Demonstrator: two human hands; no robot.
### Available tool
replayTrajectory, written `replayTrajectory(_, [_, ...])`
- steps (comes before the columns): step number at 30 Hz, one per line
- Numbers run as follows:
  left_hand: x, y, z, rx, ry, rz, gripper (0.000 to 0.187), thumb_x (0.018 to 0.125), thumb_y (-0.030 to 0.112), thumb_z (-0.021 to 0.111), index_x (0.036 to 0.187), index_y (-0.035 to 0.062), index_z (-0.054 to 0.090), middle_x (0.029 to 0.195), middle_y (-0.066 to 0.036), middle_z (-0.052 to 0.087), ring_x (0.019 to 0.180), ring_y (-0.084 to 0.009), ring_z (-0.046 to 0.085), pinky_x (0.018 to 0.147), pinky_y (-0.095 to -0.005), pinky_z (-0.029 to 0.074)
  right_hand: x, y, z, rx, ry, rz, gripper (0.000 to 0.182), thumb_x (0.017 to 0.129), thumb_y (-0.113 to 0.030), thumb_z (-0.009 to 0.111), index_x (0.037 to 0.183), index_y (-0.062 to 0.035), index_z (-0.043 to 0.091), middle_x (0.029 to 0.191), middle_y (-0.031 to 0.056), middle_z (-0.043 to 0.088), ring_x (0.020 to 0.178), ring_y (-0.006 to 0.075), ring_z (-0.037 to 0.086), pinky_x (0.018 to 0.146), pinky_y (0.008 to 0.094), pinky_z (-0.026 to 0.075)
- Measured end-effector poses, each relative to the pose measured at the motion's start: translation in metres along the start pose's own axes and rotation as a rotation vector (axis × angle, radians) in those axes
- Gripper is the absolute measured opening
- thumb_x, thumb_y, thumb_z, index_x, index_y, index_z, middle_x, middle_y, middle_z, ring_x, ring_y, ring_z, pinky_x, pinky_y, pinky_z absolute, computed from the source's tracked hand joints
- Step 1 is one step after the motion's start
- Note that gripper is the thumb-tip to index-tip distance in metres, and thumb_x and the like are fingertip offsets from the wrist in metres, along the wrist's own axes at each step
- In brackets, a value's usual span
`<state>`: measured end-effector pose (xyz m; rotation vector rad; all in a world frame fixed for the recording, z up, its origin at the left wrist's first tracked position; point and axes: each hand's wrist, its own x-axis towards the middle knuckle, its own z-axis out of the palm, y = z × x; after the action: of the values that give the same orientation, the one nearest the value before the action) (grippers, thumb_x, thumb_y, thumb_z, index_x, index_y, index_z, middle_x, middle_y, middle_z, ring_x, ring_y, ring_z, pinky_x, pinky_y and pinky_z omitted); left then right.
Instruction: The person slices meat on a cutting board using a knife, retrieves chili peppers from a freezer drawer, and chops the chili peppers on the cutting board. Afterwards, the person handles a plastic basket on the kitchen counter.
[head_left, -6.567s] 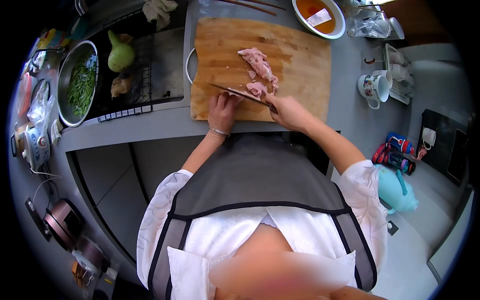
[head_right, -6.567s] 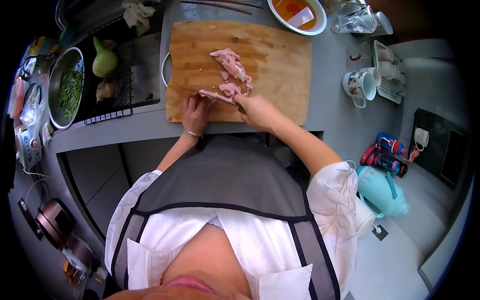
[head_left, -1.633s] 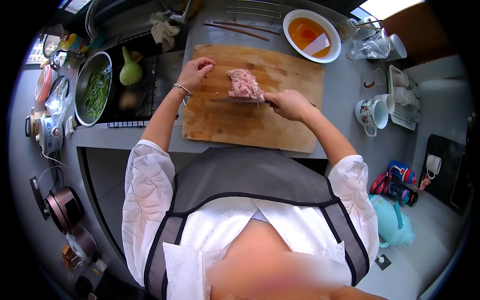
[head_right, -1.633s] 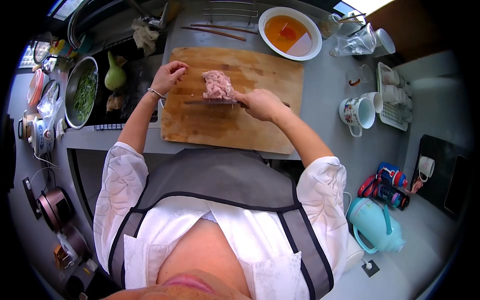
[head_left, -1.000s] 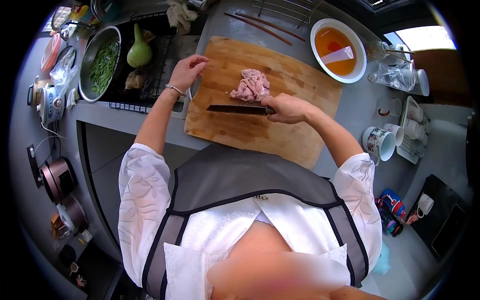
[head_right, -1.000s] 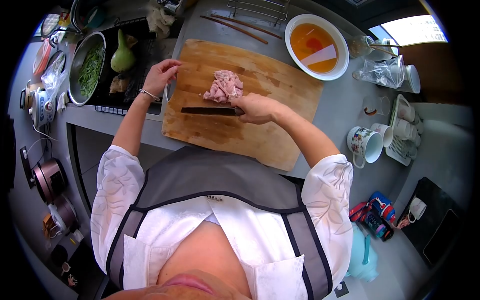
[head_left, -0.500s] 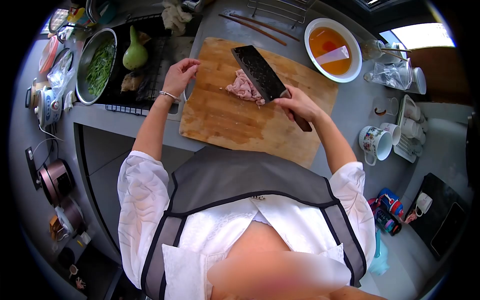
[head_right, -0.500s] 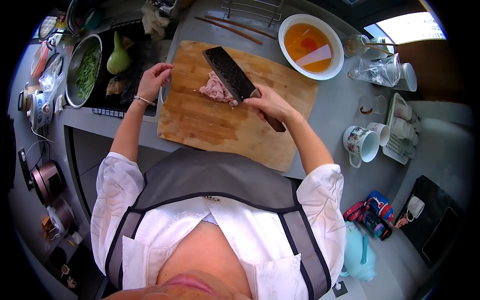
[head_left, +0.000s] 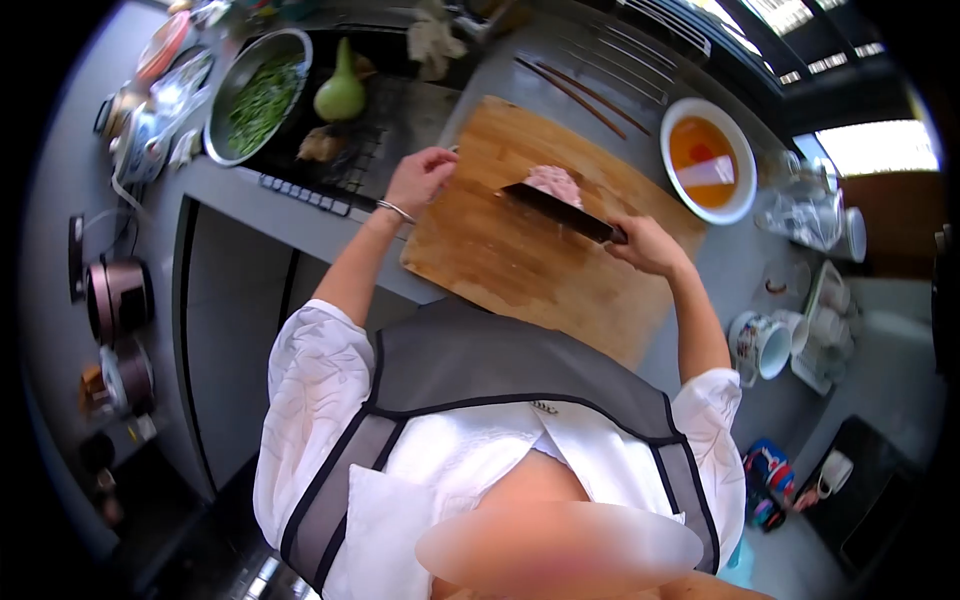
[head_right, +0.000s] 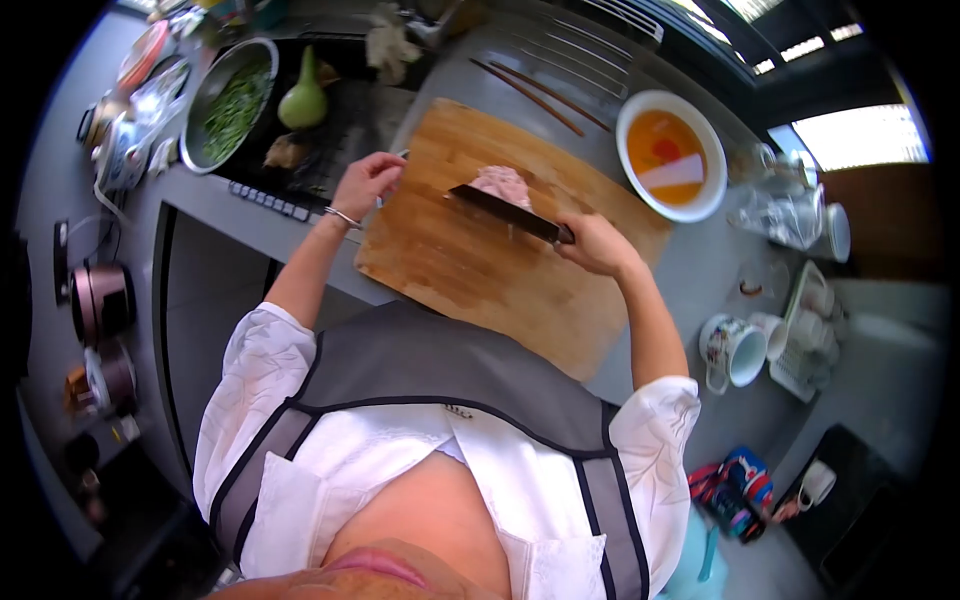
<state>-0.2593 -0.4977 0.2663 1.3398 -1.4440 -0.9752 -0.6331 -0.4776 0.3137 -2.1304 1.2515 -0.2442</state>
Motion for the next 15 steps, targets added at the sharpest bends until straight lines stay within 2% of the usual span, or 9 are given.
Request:
replayTrajectory(2, [-0.017,-0.004,-0.006,-0.073,-0.006,-0.028,0.016,0.088,0.011,0.058,0.1,0.001,0.063,0.075,0.001,0.06,0.063,-0.0056,0.053,0.058,-0.0205,0.045,-0.004,0.0,0.021,-0.094,0.043,-0.104,0.014,0.075,-0.011,0.064,0.082,-0.003,0.055,0.063,0.0111,0.056,0.056,0.0256,0.056,0.053,0.0364,0.044])
replayTrajectory(4, [-0.031,-0.016,-0.013,-0.222,0.012,-0.02,0.014,0.088,0.01,0.058,0.099,0.0013,0.063,0.071,0.002,0.058,0.06,-0.0052,0.053,0.055,-0.0207,0.045,-0.016,-0.028,0.043,0.252,-0.073,0.126,0.014,0.079,-0.011,0.064,0.087,-0.003,0.055,0.058,0.0053,0.051,0.047,0.0161,0.052,0.043,0.0312,0.042])
replayTrajectory(6, [-0.044,-0.025,-0.017,-0.182,0.091,0.0,0.015,0.089,0.006,0.056,0.103,0.0021,0.061,0.072,0.003,0.057,0.061,-0.0039,0.052,0.053,-0.0174,0.042,-0.017,-0.032,0.072,0.485,-0.173,0.167,0.016,0.083,-0.011,0.062,0.091,-0.0023,0.052,0.057,0.0008,0.047,0.043,0.0093,0.048,0.038,0.0268,0.04])
replayTrajectory(8, [-0.052,-0.031,-0.015,-0.225,0.167,0.01,0.016,0.088,0.005,0.055,0.103,0.002,0.061,0.071,0.003,0.056,0.06,-0.0035,0.05,0.053,-0.0177,0.041,-0.017,-0.03,0.086,0.556,-0.127,0.204,0.018,0.085,-0.013,0.062,0.093,-0.0018,0.05,0.056,0.0006,0.046,0.042,0.0107,0.047,0.039,0.0271,0.039])
replayTrajectory(10, [-0.059,-0.028,-0.012,-0.197,0.226,0.026,0.017,0.087,0.003,0.055,0.102,0.0017,0.062,0.069,0.004,0.054,0.059,-0.0036,0.049,0.053,-0.0181,0.041,-0.02,-0.025,0.089,0.663,0.008,0.271,0.019,0.085,-0.014,0.062,0.092,-0.0017,0.049,0.055,0.0006,0.045,0.041,0.0105,0.046,0.038,0.0264,0.038])
replayTrajectory(13, [-0.072,-0.031,-0.004,-0.185,0.254,0.066,0.018,0.085,0.004,0.056,0.101,0.0027,0.063,0.067,0.004,0.053,0.058,-0.0039,0.048,0.053,-0.0196,0.041,-0.054,-0.033,0.089,0.543,0.093,0.205,0.018,0.085,-0.014,0.062,0.09,-0.0025,0.049,0.055,0.0003,0.045,0.04,0.0103,0.046,0.038,0.0257,0.037])
replayTrajectory(15, [-0.084,-0.024,-0.004,-0.05,0.228,0.027,0.018,0.083,0.005,0.057,0.1,0.0039,0.064,0.066,0.004,0.051,0.057,-0.0041,0.046,0.053,-0.0206,0.039,-0.078,-0.033,0.098,0.555,0.235,0.184,0.018,0.085,-0.015,0.063,0.09,-0.0033,0.051,0.057,-0.0004,0.045,0.042,0.009,0.046,0.039,0.0257,0.037])
